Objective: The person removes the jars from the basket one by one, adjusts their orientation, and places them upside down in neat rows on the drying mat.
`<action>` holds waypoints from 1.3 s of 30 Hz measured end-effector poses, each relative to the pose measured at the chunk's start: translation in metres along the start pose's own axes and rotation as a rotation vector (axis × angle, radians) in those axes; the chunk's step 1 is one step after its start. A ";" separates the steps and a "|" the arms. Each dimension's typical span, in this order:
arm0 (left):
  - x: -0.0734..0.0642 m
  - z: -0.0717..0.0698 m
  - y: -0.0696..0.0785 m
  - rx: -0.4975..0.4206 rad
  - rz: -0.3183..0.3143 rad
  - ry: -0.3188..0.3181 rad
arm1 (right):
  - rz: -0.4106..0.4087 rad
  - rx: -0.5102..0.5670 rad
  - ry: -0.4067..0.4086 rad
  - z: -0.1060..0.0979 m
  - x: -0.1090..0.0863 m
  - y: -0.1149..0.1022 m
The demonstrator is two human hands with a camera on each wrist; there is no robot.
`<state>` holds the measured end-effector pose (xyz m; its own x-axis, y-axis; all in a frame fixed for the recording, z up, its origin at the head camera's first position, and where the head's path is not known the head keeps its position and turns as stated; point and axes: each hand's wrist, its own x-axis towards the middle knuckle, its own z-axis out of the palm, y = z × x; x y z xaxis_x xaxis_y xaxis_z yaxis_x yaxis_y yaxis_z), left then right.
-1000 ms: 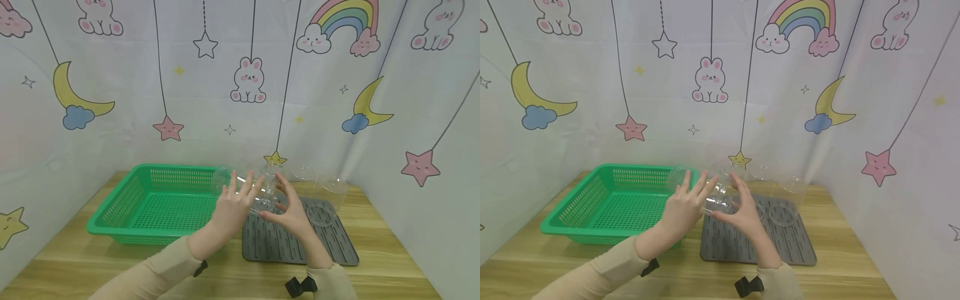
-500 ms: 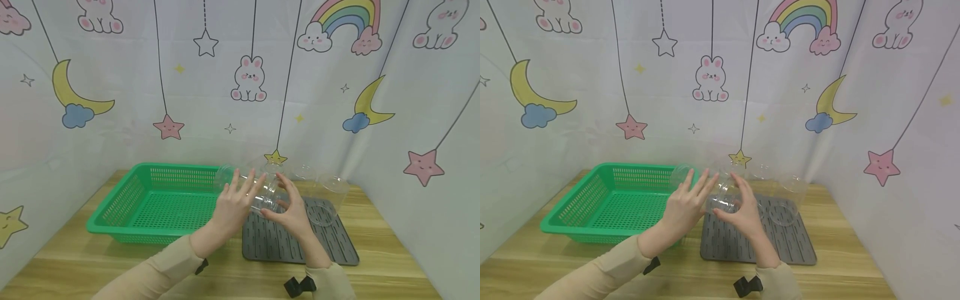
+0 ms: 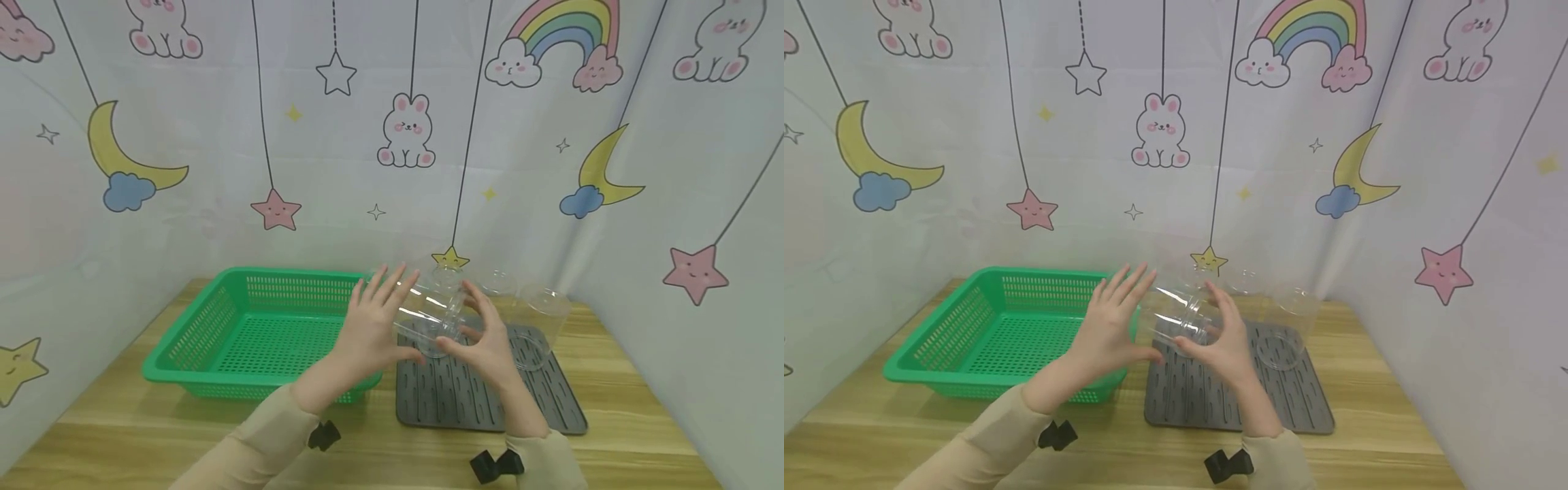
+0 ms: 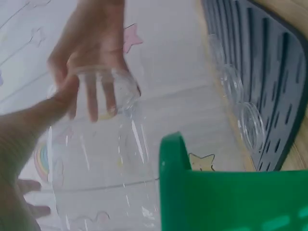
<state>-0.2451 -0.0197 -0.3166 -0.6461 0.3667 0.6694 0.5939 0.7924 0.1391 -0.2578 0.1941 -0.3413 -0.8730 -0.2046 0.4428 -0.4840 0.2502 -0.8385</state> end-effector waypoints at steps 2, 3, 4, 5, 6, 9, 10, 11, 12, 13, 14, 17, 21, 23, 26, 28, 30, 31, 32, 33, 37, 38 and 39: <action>0.001 -0.003 -0.005 -0.142 -0.008 0.046 | 0.002 0.003 0.004 -0.003 0.000 0.000; 0.001 -0.004 -0.008 -0.217 -0.012 0.067 | -0.001 0.004 0.006 -0.004 0.000 0.000; 0.001 -0.005 -0.012 -0.291 -0.017 0.087 | 0.000 0.006 0.009 -0.006 0.000 -0.001; 0.001 -0.005 -0.015 -0.363 -0.030 0.102 | 0.002 0.012 0.012 -0.007 0.000 -0.001; 0.000 -0.006 -0.018 -0.435 -0.051 0.114 | 0.000 0.016 0.014 -0.008 -0.001 -0.001; -0.003 -0.005 -0.027 -0.627 -0.140 0.136 | -0.001 0.033 0.022 -0.011 0.000 -0.002; -0.004 -0.005 -0.029 -0.692 -0.176 0.142 | 0.000 0.039 0.027 -0.012 -0.001 -0.002; -0.004 -0.004 -0.031 -0.757 -0.217 0.149 | 0.001 0.044 0.031 -0.013 -0.001 -0.003; -0.005 -0.003 -0.033 -0.827 -0.250 0.160 | 0.001 0.052 0.036 -0.014 -0.001 -0.003; -0.006 -0.002 -0.035 -0.905 -0.279 0.172 | 0.003 0.057 0.041 -0.015 -0.001 -0.003; -0.006 -0.001 -0.036 -0.992 -0.310 0.184 | 0.003 0.061 0.048 -0.015 -0.001 -0.003; -0.008 0.004 -0.040 -1.248 -0.384 0.227 | -0.008 0.079 0.069 -0.016 -0.002 -0.004; -0.011 0.012 -0.041 -1.502 -0.478 0.282 | -0.044 0.128 0.092 -0.016 -0.002 -0.004; -0.011 0.016 -0.040 -1.596 -0.514 0.311 | -0.064 0.153 0.098 -0.015 -0.001 -0.005; -0.011 0.021 -0.037 -1.727 -0.552 0.338 | -0.084 0.175 0.099 -0.013 -0.002 -0.005; -0.010 0.024 -0.034 -1.801 -0.577 0.347 | -0.093 0.176 0.097 -0.012 -0.002 -0.005; -0.009 0.026 -0.030 -1.860 -0.604 0.346 | -0.099 0.178 0.092 -0.011 -0.002 -0.005; -0.009 0.027 -0.029 -1.883 -0.618 0.345 | -0.102 0.178 0.089 -0.011 -0.002 -0.005; -0.008 0.028 -0.027 -1.904 -0.628 0.344 | -0.102 0.181 0.088 -0.010 -0.002 -0.005; -0.007 0.029 -0.025 -1.924 -0.635 0.338 | -0.103 0.186 0.086 -0.009 -0.001 -0.005; -0.005 0.033 -0.018 -2.014 -0.650 0.319 | -0.110 0.227 0.079 -0.006 -0.001 -0.006; -0.005 0.034 -0.016 -2.036 -0.645 0.312 | -0.110 0.237 0.077 -0.006 -0.001 -0.006; -0.005 0.035 -0.015 -2.059 -0.645 0.306 | -0.115 0.243 0.074 -0.005 -0.001 -0.006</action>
<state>-0.2676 -0.0166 -0.3472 -0.9607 0.1054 0.2567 0.0595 -0.8253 0.5615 -0.2540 0.1977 -0.3355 -0.8193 -0.1471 0.5541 -0.5594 -0.0068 -0.8289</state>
